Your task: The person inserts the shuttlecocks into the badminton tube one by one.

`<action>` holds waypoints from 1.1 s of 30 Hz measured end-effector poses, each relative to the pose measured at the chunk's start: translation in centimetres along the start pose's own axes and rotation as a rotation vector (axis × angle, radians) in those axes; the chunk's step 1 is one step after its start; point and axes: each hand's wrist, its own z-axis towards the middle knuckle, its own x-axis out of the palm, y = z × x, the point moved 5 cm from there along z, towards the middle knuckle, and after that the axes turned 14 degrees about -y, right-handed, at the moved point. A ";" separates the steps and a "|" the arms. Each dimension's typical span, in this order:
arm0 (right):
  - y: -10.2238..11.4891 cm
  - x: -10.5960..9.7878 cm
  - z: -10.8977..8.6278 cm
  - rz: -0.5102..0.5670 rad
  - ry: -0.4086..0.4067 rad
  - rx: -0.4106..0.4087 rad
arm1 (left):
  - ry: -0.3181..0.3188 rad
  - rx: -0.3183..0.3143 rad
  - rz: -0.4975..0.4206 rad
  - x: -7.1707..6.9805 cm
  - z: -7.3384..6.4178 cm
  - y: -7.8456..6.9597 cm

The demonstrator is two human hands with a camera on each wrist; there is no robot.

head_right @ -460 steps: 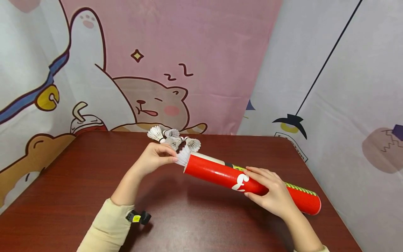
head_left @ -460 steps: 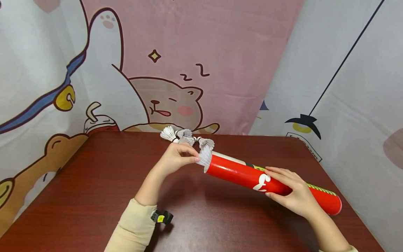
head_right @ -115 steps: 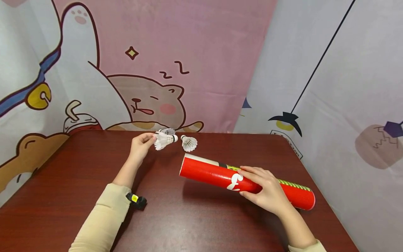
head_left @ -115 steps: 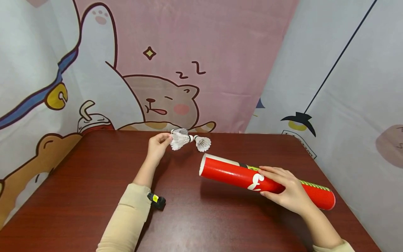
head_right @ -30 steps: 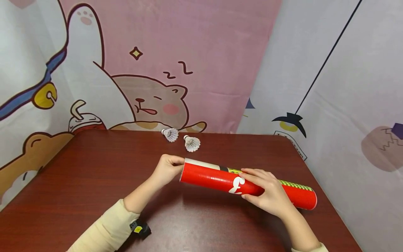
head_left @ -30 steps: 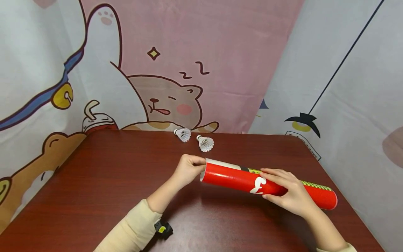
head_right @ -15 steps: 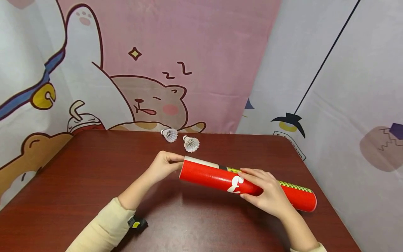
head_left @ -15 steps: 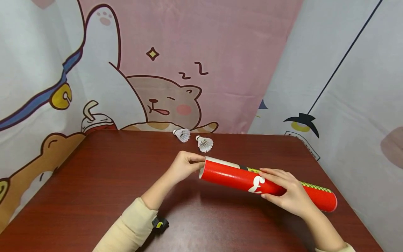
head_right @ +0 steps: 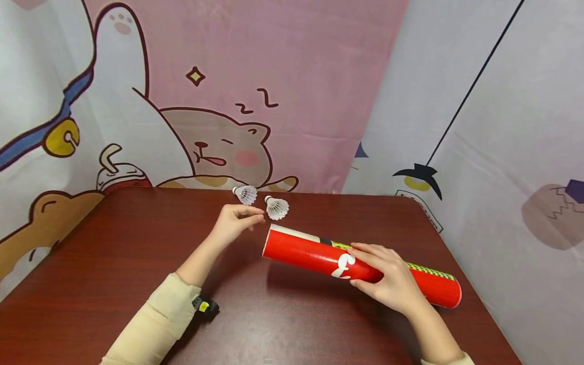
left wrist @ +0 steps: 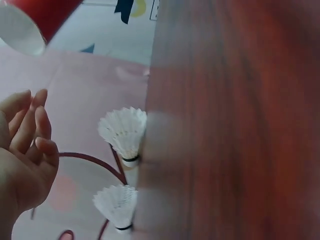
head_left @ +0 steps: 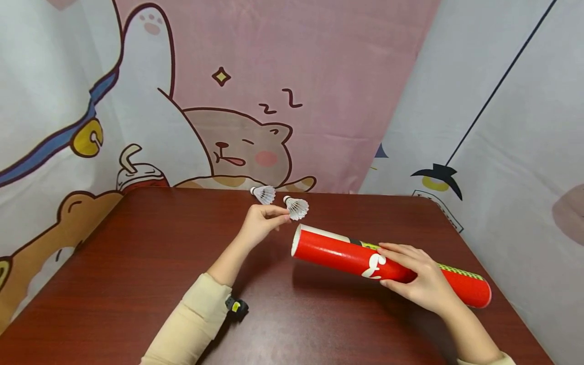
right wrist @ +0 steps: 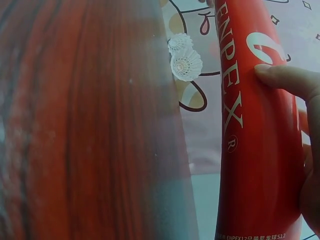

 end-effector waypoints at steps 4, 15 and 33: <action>-0.1 0.0 0.0 0.005 0.000 0.002 | -0.088 0.026 0.053 0.0 1.5 1.9; -0.3 -0.1 0.0 0.014 -0.002 -0.004 | -0.190 0.076 0.205 1.0 3.3 4.6; -0.4 -0.2 -0.1 -0.004 -0.003 -0.007 | -0.257 -0.059 0.300 2.2 4.0 8.0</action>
